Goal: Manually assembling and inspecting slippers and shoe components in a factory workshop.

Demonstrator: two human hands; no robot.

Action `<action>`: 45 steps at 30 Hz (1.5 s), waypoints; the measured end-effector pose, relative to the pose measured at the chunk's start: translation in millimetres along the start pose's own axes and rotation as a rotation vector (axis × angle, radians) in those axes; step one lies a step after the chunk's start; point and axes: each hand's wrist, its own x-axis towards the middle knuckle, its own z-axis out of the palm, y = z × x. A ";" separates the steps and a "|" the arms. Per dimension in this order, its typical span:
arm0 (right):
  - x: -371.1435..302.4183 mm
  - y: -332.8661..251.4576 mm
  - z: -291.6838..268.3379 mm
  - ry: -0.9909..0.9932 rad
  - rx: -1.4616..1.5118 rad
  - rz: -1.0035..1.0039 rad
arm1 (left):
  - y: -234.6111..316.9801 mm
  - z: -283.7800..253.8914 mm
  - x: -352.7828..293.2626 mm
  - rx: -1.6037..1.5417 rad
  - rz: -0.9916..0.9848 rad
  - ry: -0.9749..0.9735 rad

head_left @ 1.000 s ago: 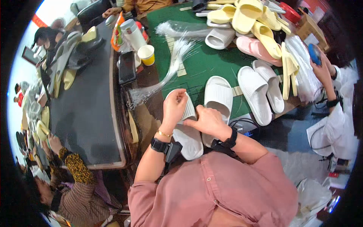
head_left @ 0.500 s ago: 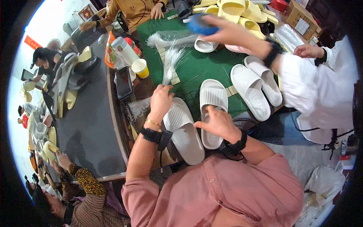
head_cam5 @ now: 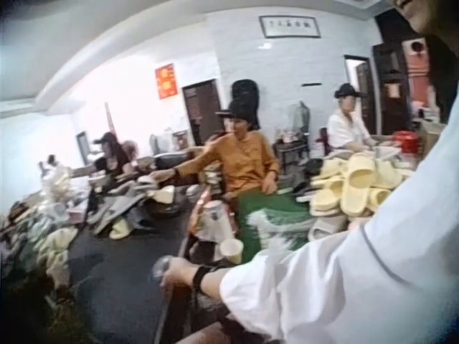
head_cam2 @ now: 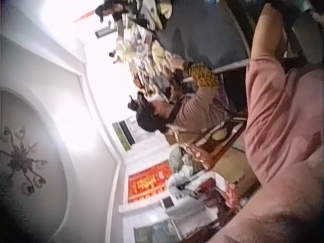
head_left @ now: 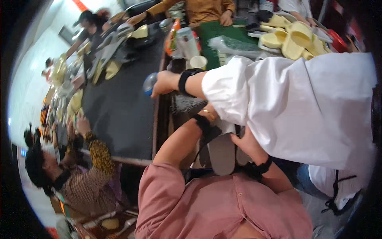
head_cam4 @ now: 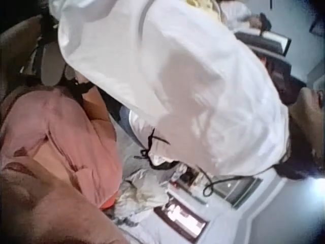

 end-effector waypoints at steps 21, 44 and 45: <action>3.5 32.4 0.3 -0.077 -0.528 0.106 | -16.1 -123.4 -56.1 -0.178 -0.204 -0.322; 7.0 24.0 -70.1 0.233 -0.217 0.018 | -27.5 -113.7 -64.4 -0.203 -0.090 -0.351; 5.9 25.7 -74.1 0.274 -0.267 0.031 | -23.8 -111.0 -64.3 -0.180 -0.079 -0.357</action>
